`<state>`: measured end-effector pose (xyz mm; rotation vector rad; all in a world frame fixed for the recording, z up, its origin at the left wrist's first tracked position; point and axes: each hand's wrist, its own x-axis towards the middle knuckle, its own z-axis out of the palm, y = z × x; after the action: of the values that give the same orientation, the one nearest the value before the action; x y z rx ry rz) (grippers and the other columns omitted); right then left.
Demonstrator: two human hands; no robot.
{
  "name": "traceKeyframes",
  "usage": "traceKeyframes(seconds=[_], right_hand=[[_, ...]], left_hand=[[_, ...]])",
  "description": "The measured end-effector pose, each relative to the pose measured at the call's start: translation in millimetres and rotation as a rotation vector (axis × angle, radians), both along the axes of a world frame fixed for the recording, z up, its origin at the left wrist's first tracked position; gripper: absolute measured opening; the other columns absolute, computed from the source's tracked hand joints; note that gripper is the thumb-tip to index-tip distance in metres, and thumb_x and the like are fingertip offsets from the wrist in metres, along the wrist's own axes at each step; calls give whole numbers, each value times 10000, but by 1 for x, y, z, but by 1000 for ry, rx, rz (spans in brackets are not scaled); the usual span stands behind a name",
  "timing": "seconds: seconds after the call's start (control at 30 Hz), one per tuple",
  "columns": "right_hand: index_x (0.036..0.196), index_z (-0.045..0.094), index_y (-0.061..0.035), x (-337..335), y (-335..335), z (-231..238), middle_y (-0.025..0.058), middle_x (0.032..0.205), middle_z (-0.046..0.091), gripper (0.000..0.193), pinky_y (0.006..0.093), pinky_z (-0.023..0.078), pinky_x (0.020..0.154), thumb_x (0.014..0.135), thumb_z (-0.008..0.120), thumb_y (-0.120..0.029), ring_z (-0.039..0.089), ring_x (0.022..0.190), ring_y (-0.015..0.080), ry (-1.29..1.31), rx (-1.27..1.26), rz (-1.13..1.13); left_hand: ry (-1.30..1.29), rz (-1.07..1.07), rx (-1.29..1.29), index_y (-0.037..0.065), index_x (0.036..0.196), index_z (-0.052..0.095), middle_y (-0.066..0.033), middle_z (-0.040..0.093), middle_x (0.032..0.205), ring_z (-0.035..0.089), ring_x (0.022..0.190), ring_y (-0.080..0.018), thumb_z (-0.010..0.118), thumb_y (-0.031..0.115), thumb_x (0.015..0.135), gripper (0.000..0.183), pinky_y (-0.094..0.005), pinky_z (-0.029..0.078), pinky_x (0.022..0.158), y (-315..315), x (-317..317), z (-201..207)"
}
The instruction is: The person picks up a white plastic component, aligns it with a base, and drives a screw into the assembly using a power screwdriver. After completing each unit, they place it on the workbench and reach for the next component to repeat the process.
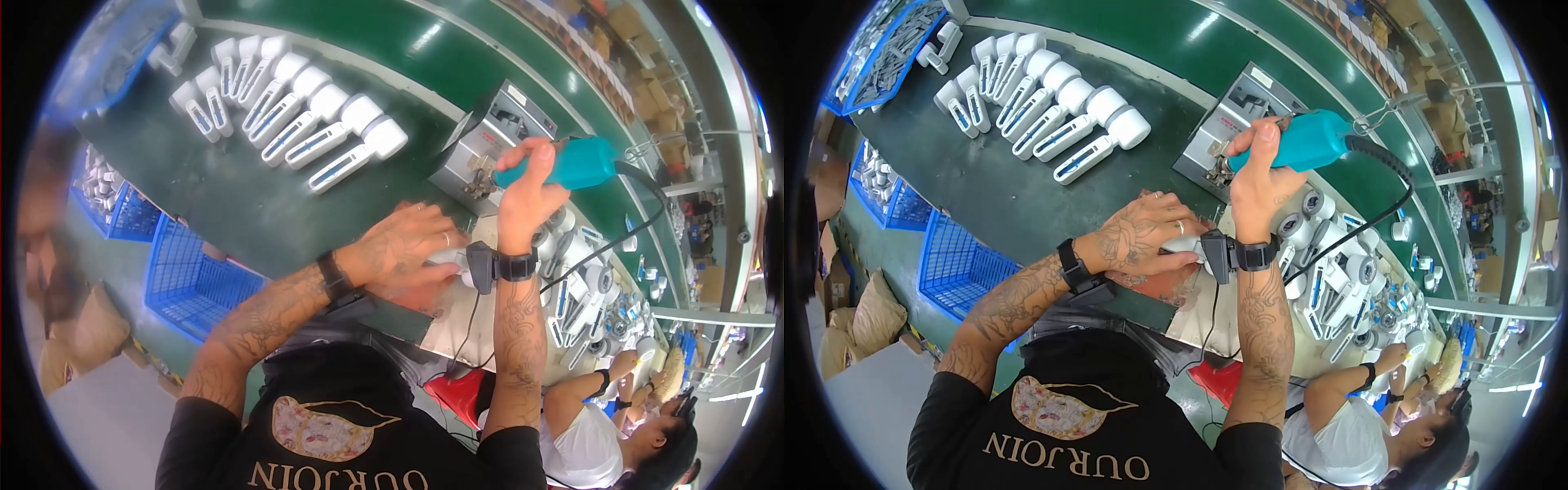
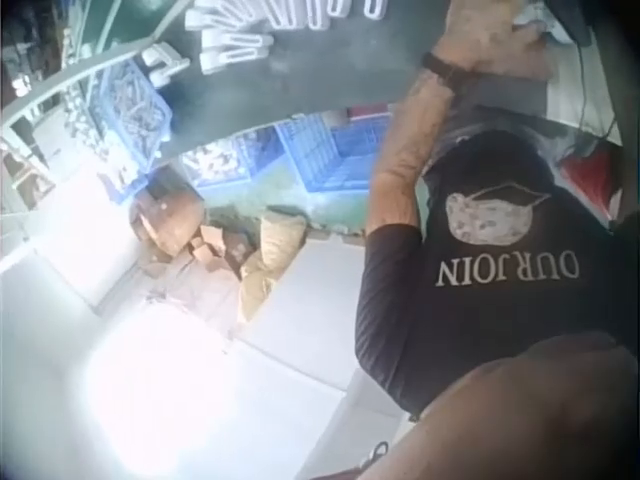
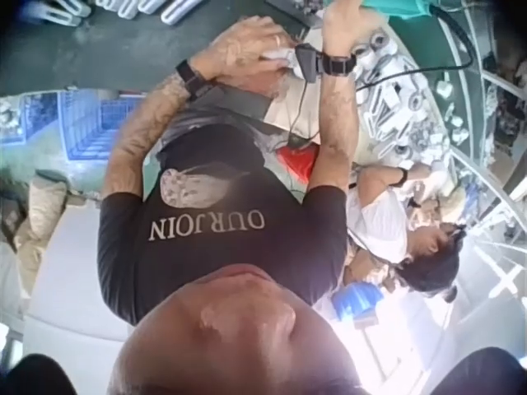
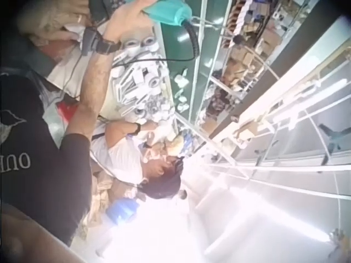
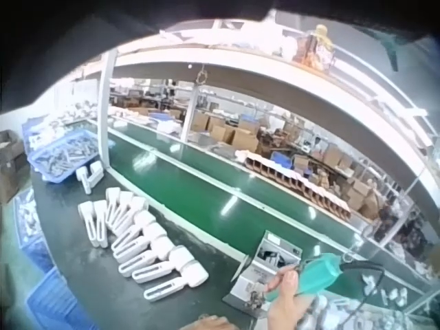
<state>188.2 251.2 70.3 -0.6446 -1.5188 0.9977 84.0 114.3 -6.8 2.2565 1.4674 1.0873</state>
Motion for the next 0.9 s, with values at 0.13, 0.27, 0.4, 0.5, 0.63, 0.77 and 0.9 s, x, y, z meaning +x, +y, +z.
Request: traceKeyframes(seconds=[0.13,0.27,0.4,0.5,0.63,0.77,0.9], right_hand=[[938,577,4,5,4,-9,69,667,579,335,291,446,545,1042,525,-310,589,600,171,4,-11,6],[942,582,1,3,-11,-5,69,654,564,330,301,451,558,1042,514,-306,579,587,173,25,-118,21],[1052,564,19,35,-48,-1,76,663,532,364,322,444,558,1035,522,-342,538,580,184,20,-204,21],[1072,541,29,63,-69,-2,77,687,519,519,328,438,560,993,596,-481,527,586,191,34,-198,138],[1077,528,40,72,-81,-10,82,675,514,545,336,436,564,987,599,-493,529,584,195,38,-200,114],[1074,527,41,74,-83,-13,81,669,511,542,338,436,566,991,592,-491,529,586,197,49,-187,114],[1074,530,38,76,-84,-17,83,669,513,531,340,441,572,996,585,-485,530,591,202,46,-200,109]], left_hand=[[-22,-2,-5,136,1182,682,-44,627,1040,566,963,-250,688,305,859,364,-381,460,890,0,2,2],[-34,-2,-40,132,1198,675,-51,627,1035,566,964,-256,676,266,843,380,-385,462,887,-1,0,-3],[-25,18,-14,131,1215,668,-56,627,1033,565,964,-260,667,251,844,390,-390,463,882,-3,2,-5],[-29,16,33,135,1221,668,-62,625,1039,565,970,-266,644,239,873,364,-396,461,880,2,3,-7],[-28,2,-36,138,1229,666,-61,629,1069,564,981,-268,640,252,888,361,-399,459,892,0,1,-3],[-15,14,-72,144,1234,666,-51,634,1106,560,998,-263,630,258,902,353,-403,455,913,-2,1,-1],[7,10,-90,147,1242,664,-51,632,1113,554,1021,-259,635,280,910,359,-402,447,927,-3,2,1]])
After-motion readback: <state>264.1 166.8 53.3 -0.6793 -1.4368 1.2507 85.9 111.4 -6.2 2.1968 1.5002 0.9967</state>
